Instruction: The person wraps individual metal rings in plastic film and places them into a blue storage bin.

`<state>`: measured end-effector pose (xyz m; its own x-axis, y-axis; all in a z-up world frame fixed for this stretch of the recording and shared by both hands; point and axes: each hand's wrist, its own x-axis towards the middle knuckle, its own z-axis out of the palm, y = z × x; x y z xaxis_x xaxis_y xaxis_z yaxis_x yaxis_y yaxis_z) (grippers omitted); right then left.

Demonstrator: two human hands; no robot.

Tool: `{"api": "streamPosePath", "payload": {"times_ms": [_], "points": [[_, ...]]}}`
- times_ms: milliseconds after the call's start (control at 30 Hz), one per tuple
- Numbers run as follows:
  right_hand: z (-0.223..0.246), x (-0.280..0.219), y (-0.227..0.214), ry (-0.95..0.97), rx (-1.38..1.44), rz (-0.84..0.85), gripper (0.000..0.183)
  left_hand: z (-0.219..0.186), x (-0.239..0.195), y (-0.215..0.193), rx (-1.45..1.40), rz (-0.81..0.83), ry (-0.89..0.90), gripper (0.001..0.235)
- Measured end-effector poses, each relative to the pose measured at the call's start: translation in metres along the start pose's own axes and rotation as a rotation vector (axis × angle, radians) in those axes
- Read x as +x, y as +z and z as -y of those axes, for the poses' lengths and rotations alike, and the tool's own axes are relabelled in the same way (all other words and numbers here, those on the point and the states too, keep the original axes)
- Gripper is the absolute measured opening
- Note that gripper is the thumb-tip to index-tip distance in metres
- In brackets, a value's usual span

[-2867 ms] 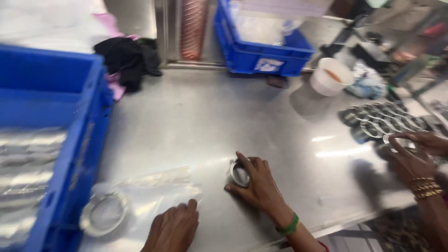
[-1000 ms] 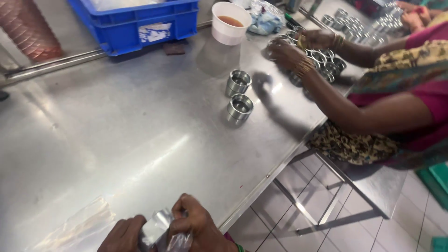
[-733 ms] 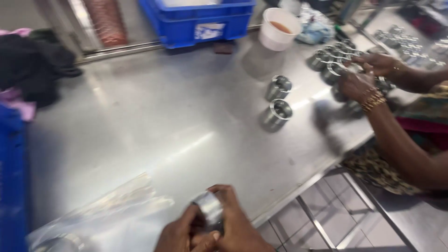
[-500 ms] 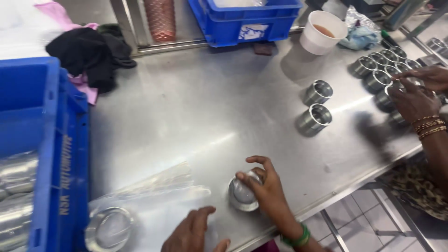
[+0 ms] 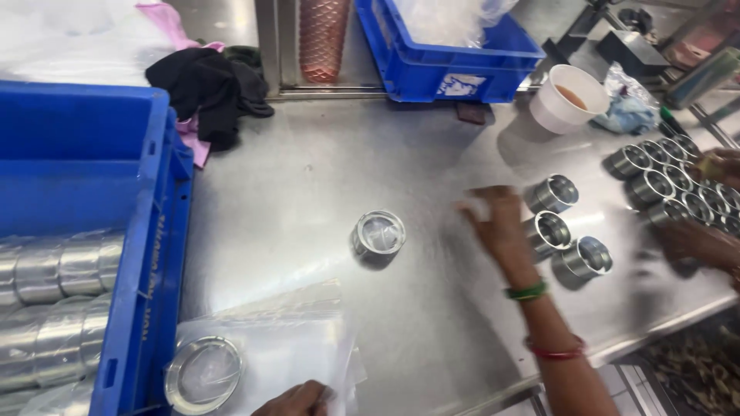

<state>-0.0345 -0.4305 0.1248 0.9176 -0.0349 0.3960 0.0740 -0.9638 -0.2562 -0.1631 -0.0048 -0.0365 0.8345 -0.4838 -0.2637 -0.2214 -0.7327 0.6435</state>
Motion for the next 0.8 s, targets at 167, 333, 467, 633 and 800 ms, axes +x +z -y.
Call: {"api": "streamPosePath", "payload": {"times_ms": [167,333,467,633,800], "points": [[-0.139,-0.018,-0.025,0.506,-0.372,0.018,0.107,-0.037,-0.019,-0.053,-0.375,0.127,-0.230,0.022],[-0.143,-0.033,-0.012,0.569,-0.275,0.130,0.111,-0.110,-0.017,-0.105,-0.317,-0.014,-0.005,0.020],[-0.072,-0.064,-0.014,0.360,-0.199,0.082,0.113,-0.138,-0.007,-0.121,-0.272,0.097,-0.173,0.027],[-0.026,-0.120,-0.015,0.444,-0.250,0.066,0.083,-0.144,-0.010,-0.129,-0.278,0.101,-0.184,0.023],[0.001,-0.133,-0.025,0.454,-0.360,0.012,0.083,-0.135,-0.011,-0.126,-0.335,0.048,-0.139,0.021]]}}
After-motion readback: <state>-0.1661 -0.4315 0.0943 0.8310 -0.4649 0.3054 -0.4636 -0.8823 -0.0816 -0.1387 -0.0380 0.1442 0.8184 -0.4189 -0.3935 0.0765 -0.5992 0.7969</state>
